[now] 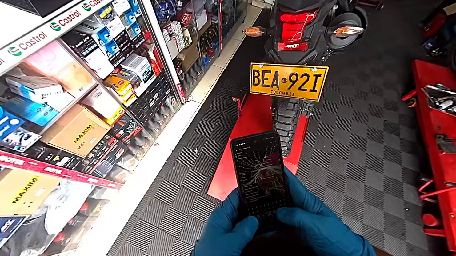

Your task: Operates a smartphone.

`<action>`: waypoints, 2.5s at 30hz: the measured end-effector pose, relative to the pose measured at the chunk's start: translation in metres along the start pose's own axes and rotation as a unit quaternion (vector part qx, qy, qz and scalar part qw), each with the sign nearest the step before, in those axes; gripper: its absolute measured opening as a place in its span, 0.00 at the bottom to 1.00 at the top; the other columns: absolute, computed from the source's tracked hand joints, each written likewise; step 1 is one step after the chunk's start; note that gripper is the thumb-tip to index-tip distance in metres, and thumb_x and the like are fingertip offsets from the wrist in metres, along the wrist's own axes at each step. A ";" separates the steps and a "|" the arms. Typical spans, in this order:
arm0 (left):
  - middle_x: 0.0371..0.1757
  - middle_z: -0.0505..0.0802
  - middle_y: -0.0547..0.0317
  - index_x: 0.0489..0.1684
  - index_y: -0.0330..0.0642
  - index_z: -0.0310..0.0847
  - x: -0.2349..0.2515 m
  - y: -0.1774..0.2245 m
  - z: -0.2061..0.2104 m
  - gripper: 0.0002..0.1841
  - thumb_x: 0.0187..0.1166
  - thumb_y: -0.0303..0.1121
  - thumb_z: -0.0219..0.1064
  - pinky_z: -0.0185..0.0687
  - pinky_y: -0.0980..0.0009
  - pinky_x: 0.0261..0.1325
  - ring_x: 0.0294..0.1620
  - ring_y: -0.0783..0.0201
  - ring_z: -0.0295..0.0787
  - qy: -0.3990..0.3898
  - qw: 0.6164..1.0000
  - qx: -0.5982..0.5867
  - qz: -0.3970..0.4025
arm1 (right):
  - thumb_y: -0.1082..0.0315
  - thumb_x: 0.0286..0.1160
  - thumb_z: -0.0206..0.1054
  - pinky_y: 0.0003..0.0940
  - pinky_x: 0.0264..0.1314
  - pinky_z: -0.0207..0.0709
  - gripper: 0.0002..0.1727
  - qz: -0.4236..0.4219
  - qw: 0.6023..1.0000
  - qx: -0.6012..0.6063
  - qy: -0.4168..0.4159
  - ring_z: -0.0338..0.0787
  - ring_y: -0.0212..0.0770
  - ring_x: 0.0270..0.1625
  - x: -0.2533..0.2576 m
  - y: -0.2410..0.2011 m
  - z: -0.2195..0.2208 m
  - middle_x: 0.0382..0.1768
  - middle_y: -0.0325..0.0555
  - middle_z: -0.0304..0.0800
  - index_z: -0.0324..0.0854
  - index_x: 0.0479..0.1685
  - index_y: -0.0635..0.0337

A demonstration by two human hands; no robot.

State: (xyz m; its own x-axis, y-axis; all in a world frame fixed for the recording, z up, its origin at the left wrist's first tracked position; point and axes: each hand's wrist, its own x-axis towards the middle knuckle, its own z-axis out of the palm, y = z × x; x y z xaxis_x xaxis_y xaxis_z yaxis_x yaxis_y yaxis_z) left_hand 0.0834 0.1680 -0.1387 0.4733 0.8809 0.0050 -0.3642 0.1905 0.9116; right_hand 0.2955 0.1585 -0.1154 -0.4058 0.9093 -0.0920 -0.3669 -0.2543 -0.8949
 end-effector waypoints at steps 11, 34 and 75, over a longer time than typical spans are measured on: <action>0.60 0.93 0.55 0.74 0.38 0.75 0.000 0.001 0.001 0.21 0.81 0.22 0.59 0.87 0.63 0.66 0.60 0.63 0.91 -0.008 1.000 -0.009 0.001 | 0.83 0.74 0.64 0.50 0.65 0.87 0.49 0.007 1.000 -0.012 0.019 0.89 0.55 0.64 0.002 -0.002 0.006 0.70 0.59 0.82 0.43 0.96 0.49; 0.56 0.94 0.50 0.69 0.36 0.78 0.003 -0.002 0.009 0.17 0.83 0.26 0.64 0.91 0.58 0.62 0.55 0.57 0.94 0.020 0.999 -0.027 0.006 | 0.63 0.89 0.52 0.49 0.62 0.87 0.30 -0.006 0.999 0.021 0.028 0.89 0.50 0.62 0.001 0.006 -0.003 0.66 0.58 0.83 0.58 0.89 0.55; 0.56 0.94 0.55 0.66 0.44 0.84 -0.004 -0.013 -0.003 0.20 0.89 0.44 0.54 0.88 0.63 0.63 0.56 0.64 0.92 0.049 0.998 0.007 0.037 | 0.71 0.81 0.58 0.54 0.65 0.84 0.37 0.012 0.999 0.045 -0.014 0.86 0.56 0.67 0.000 0.008 0.002 0.71 0.62 0.78 0.51 0.91 0.59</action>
State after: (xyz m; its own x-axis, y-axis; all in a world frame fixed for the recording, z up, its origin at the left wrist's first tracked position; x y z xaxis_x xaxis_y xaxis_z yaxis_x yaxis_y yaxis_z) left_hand 0.0840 0.1630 -0.1520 0.3651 0.9304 0.0330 -0.3833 0.1179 0.9161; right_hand 0.2911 0.1561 -0.1218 -0.4378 0.8935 -0.0997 -0.4305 -0.3057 -0.8492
